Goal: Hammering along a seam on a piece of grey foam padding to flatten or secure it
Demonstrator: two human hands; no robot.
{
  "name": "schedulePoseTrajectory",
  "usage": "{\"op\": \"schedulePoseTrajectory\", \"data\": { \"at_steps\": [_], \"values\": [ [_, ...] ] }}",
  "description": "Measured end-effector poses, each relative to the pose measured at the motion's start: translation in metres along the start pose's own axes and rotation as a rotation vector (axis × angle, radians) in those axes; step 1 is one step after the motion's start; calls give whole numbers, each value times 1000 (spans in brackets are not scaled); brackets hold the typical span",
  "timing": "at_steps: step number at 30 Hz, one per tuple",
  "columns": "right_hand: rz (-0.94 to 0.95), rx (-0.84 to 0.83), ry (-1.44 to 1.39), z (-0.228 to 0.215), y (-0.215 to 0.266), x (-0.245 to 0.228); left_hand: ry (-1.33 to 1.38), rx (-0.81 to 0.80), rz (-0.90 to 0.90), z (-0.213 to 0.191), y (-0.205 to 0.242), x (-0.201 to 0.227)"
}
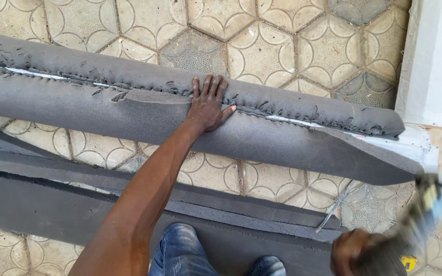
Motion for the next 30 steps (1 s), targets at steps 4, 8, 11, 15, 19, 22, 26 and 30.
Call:
{"op": "schedulePoseTrajectory", "data": {
  "at_steps": [4, 8, 11, 15, 19, 22, 26, 30],
  "values": [
    [120, 1115, 1273, 35, -74, 32, 3, -61, -7, -8, 3, 0],
    [353, 921, 1602, -64, -71, 110, -9, -74, -27, -8, 4, 1],
    [249, 805, 1687, -65, -92, 119, 35, -68, -38, -14, 6, 2],
    [-40, 1055, 1528, -20, -93, 80, 31, 0, -10, -11, 11, 3],
    [-341, 997, 1660, -84, -24, 122, 43, 28, -3, -5, 9, 2],
    [184, 830, 1723, -80, -67, 128, 21, 9, -18, -7, 6, 1],
    [-14, 776, 1883, -61, -95, 88, 2, -45, -67, -18, 11, -8],
    [388, 675, 1925, -69, -101, 36, -5, -3, -11, -5, 9, 6]
  ]
}}
Point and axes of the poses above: each hand's wrist, its own y-axis away from the middle knuckle, its own z-axis out of the palm, x = y × z, the point moved 2 cm from there along -y, towards the middle knuckle, and after that the axes turned 3 degrees about -y, right-handed, at the moved point
